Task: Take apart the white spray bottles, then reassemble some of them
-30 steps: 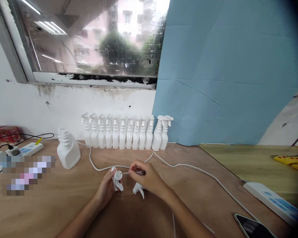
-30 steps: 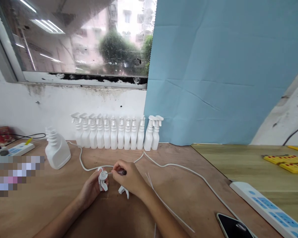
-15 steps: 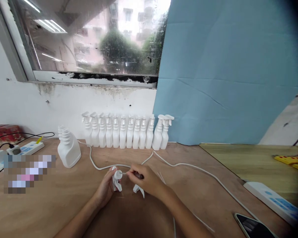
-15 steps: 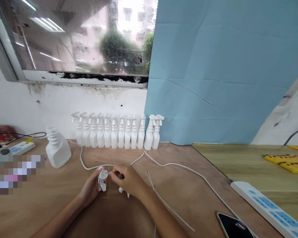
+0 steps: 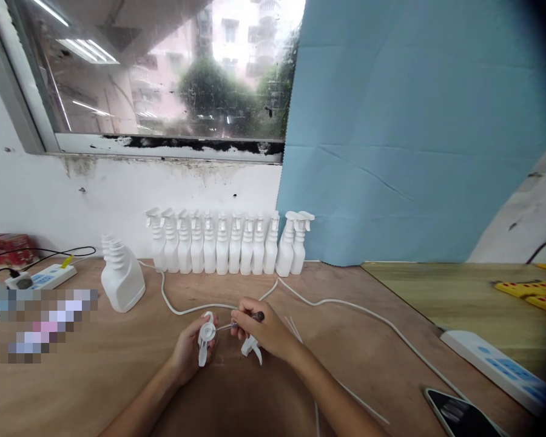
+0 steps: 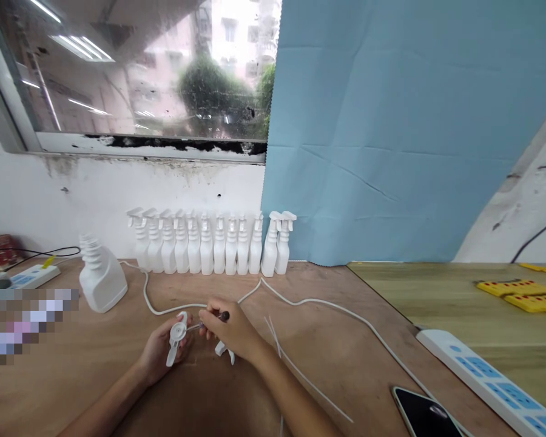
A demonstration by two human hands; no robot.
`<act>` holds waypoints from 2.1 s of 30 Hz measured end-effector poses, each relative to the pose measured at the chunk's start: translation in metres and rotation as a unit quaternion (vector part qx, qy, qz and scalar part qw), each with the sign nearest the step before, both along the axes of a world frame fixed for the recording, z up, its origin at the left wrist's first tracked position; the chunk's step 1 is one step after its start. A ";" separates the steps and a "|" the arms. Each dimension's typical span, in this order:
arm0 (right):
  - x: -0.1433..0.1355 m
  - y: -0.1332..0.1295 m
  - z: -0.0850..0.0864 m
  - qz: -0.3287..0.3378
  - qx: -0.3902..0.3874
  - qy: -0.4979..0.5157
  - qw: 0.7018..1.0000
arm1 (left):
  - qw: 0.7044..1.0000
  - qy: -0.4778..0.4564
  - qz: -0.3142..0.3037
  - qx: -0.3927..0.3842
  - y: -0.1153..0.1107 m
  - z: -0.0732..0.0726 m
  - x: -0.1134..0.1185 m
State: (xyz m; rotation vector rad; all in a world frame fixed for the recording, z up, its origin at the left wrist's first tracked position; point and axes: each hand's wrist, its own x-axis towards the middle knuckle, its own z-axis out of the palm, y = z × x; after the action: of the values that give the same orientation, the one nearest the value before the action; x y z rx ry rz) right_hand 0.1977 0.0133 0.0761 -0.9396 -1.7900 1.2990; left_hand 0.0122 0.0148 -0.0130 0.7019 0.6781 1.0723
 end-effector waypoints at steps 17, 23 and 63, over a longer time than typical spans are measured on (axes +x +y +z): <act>0.001 0.000 -0.005 0.161 0.252 -0.057 0.953 | 0.999 -0.021 -0.023 -0.042 0.006 -0.006 -0.002; -0.001 0.002 -0.010 0.153 0.242 -0.044 0.957 | 0.999 0.002 -0.022 -0.042 0.005 -0.010 0.001; 0.094 0.043 0.000 -0.006 -0.103 -0.336 0.936 | 0.833 0.416 0.100 0.350 -0.029 0.034 0.029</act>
State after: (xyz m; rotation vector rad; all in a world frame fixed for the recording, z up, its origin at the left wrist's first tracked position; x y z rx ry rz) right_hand 0.2919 0.0564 0.0757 -1.6608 -2.1596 1.2611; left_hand 0.0413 -0.0143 0.0210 1.8340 1.1246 1.1960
